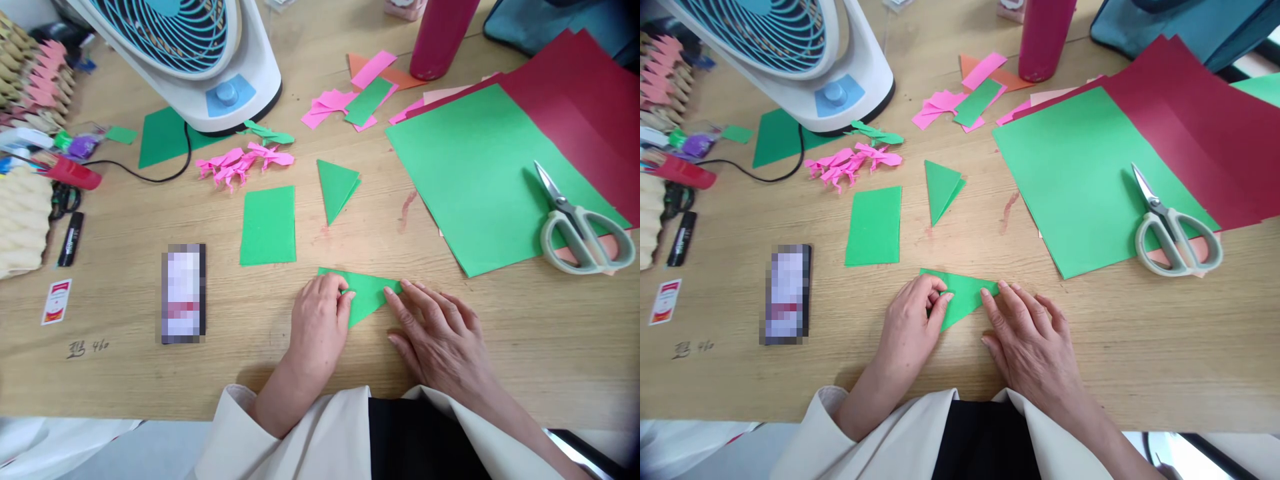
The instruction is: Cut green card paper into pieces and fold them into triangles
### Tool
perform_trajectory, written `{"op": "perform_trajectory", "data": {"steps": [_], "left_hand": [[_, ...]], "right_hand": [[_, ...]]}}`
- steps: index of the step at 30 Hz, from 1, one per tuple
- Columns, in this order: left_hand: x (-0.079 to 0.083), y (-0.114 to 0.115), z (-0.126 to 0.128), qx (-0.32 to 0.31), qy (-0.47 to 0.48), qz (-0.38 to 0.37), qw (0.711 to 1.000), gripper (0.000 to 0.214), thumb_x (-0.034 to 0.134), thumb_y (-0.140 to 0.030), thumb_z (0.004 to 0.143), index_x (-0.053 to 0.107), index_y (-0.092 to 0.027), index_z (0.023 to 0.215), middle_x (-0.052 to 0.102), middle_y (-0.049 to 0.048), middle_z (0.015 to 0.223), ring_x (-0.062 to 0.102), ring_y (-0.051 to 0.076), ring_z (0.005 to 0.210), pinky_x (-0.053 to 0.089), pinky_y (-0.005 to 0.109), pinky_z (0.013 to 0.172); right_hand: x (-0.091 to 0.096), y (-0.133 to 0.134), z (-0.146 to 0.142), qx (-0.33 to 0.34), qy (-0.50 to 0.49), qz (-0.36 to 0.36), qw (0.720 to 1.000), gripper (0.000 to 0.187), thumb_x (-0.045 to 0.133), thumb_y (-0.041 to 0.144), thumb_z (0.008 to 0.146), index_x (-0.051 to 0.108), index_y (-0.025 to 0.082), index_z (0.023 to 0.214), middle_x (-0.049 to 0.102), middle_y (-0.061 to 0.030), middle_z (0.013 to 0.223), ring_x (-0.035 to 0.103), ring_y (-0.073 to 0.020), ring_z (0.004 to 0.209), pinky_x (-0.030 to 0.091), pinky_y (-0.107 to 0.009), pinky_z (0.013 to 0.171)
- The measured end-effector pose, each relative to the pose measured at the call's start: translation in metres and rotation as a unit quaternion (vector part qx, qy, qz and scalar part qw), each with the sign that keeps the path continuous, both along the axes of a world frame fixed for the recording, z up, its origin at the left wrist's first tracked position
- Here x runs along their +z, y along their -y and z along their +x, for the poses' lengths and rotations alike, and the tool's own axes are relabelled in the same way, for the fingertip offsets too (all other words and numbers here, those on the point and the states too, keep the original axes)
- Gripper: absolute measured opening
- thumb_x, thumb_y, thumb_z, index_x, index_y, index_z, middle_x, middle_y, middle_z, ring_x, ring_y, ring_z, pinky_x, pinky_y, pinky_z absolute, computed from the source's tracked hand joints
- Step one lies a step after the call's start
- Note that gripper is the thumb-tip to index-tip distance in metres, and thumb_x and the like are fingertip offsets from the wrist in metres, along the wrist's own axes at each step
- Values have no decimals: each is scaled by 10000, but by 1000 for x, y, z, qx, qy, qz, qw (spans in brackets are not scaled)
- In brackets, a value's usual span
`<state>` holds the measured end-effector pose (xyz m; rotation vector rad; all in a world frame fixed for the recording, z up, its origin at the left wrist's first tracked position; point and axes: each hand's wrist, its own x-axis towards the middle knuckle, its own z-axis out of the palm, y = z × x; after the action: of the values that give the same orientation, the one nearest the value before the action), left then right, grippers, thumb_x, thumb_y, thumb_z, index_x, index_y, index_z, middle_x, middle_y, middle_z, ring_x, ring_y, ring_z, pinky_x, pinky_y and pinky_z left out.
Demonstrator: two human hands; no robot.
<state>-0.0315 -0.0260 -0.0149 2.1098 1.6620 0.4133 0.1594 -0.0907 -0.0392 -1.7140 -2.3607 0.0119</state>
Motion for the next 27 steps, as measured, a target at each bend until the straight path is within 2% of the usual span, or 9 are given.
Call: {"op": "perform_trajectory", "data": {"steps": [11,14,17,20,23,27], "left_hand": [[0,1,-1,-14,-23,-1,1000,56,549,-136,919,539,-191,918,627,12,836,586,175,782,459,316,725],[2,2,0,-22,-49,-9,999,48,538,-143,927,556,-185,943,624,27,877,586,192,821,467,338,746],[2,1,1,-38,-69,13,997,83,527,-165,935,592,-188,982,605,49,934,580,215,875,480,364,768],[-1,-1,0,-87,-62,63,992,171,500,-135,939,630,-186,1039,609,64,980,576,224,918,501,377,811],[-4,-1,-2,-168,-64,117,977,228,446,-102,960,635,-126,1086,647,97,1109,596,213,1001,514,360,905],[-3,7,-3,-241,-133,147,950,302,432,-187,996,605,-59,1208,663,136,1232,613,231,1118,513,360,963]], "right_hand": [[5,-3,-3,-10,2,0,1000,490,513,411,967,509,231,1422,567,-126,1401,516,-280,1221,331,-431,1019],[7,-4,-4,-16,0,-2,1000,472,524,412,963,532,238,1403,581,-116,1382,525,-272,1194,335,-427,1015],[9,-5,-5,-18,2,-3,1000,464,528,407,965,540,238,1396,584,-111,1378,515,-269,1211,336,-423,1013],[9,-4,-6,-18,3,-3,1000,466,532,396,965,535,236,1402,577,-110,1388,499,-267,1239,333,-418,1020],[7,-3,-6,-24,-1,-1,1000,469,531,394,966,529,239,1409,575,-106,1394,498,-265,1247,330,-419,1026],[5,-2,-7,-31,-14,0,999,457,529,386,970,536,243,1404,582,-104,1387,500,-265,1252,328,-424,1034]]}}
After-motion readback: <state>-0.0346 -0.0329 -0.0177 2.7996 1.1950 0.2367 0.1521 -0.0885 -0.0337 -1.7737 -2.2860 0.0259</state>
